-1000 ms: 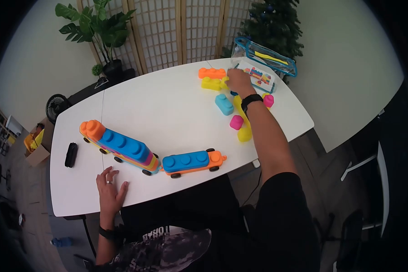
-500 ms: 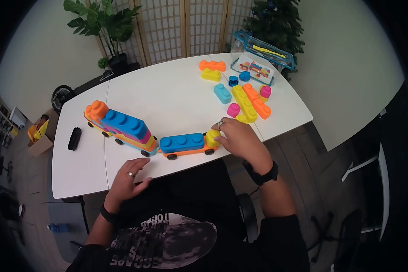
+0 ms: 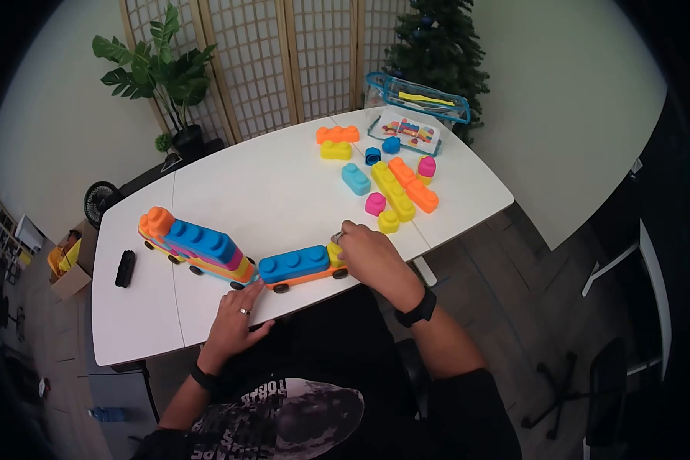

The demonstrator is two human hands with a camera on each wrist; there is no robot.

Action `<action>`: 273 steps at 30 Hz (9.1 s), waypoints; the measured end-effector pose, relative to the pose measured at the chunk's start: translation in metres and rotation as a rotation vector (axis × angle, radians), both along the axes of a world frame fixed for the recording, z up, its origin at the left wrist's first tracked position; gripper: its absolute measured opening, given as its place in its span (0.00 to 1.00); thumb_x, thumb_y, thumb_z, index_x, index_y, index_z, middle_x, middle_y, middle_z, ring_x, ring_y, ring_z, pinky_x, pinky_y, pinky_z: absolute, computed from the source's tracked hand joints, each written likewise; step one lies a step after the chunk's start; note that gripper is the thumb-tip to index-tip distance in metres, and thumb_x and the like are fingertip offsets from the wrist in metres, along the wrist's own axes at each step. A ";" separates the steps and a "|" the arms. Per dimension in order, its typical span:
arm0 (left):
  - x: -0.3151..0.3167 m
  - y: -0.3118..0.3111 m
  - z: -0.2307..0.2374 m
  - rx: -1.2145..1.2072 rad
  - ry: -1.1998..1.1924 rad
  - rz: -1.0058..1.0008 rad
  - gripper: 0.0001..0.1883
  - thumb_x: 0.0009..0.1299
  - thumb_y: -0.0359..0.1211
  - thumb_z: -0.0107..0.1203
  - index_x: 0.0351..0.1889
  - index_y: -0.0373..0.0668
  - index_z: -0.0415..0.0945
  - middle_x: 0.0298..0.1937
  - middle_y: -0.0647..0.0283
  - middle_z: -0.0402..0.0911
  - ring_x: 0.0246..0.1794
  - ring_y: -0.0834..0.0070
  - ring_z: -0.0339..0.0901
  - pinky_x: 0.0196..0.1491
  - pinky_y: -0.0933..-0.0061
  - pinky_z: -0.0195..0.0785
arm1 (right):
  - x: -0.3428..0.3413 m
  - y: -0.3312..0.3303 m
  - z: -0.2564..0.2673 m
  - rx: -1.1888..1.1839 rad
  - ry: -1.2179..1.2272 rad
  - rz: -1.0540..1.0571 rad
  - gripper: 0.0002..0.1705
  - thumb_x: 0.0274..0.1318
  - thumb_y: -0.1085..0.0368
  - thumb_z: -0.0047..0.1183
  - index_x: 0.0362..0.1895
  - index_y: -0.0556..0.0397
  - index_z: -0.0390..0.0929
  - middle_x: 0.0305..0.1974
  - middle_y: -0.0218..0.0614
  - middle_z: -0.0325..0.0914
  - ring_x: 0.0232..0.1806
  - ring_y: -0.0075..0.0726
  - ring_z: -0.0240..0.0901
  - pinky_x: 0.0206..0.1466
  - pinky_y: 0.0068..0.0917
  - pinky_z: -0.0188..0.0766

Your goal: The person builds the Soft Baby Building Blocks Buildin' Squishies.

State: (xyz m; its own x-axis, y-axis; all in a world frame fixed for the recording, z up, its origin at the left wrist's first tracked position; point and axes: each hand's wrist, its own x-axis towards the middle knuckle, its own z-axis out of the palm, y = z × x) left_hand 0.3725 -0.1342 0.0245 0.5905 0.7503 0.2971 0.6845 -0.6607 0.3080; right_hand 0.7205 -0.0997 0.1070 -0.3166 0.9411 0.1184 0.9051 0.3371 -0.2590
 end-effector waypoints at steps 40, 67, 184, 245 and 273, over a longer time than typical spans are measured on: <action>0.002 0.001 -0.003 -0.030 -0.107 0.044 0.47 0.64 0.43 0.76 0.81 0.40 0.68 0.80 0.57 0.73 0.66 0.54 0.75 0.73 0.55 0.67 | 0.203 0.092 -0.082 0.138 0.036 -0.766 0.29 0.58 0.66 0.73 0.62 0.50 0.78 0.56 0.50 0.87 0.61 0.60 0.84 0.60 0.52 0.81; -0.004 0.002 -0.008 0.000 -0.114 0.009 0.48 0.66 0.47 0.75 0.81 0.40 0.67 0.80 0.56 0.73 0.71 0.54 0.73 0.75 0.53 0.66 | -0.082 0.010 -0.002 0.104 0.198 0.206 0.20 0.63 0.71 0.67 0.60 0.50 0.86 0.59 0.40 0.85 0.59 0.52 0.84 0.64 0.43 0.80; 0.002 0.000 -0.008 0.004 -0.102 0.037 0.50 0.64 0.47 0.76 0.81 0.38 0.67 0.80 0.55 0.73 0.65 0.52 0.74 0.73 0.54 0.68 | 0.074 -0.013 -0.019 0.203 0.030 -0.597 0.27 0.69 0.48 0.67 0.66 0.45 0.86 0.54 0.48 0.89 0.53 0.52 0.88 0.56 0.46 0.83; -0.004 0.000 -0.010 -0.017 -0.164 0.004 0.53 0.67 0.49 0.74 0.85 0.36 0.60 0.79 0.50 0.72 0.66 0.52 0.75 0.75 0.56 0.66 | -0.088 0.042 0.039 -0.102 -0.056 0.510 0.47 0.63 0.70 0.61 0.85 0.40 0.59 0.51 0.55 0.77 0.53 0.65 0.81 0.57 0.52 0.80; 0.000 -0.002 -0.009 -0.001 -0.110 0.031 0.54 0.66 0.48 0.75 0.85 0.36 0.60 0.79 0.51 0.72 0.66 0.50 0.74 0.75 0.54 0.67 | 0.057 0.017 0.010 0.268 0.162 -0.409 0.16 0.65 0.68 0.67 0.57 0.48 0.87 0.54 0.41 0.86 0.52 0.54 0.85 0.54 0.48 0.81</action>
State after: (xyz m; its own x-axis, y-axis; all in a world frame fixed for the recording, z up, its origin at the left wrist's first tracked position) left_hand 0.3724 -0.1365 0.0159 0.5308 0.7683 0.3577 0.6669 -0.6391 0.3832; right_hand 0.7770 -0.0827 0.1166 0.1133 0.9140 0.3896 0.9321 0.0380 -0.3602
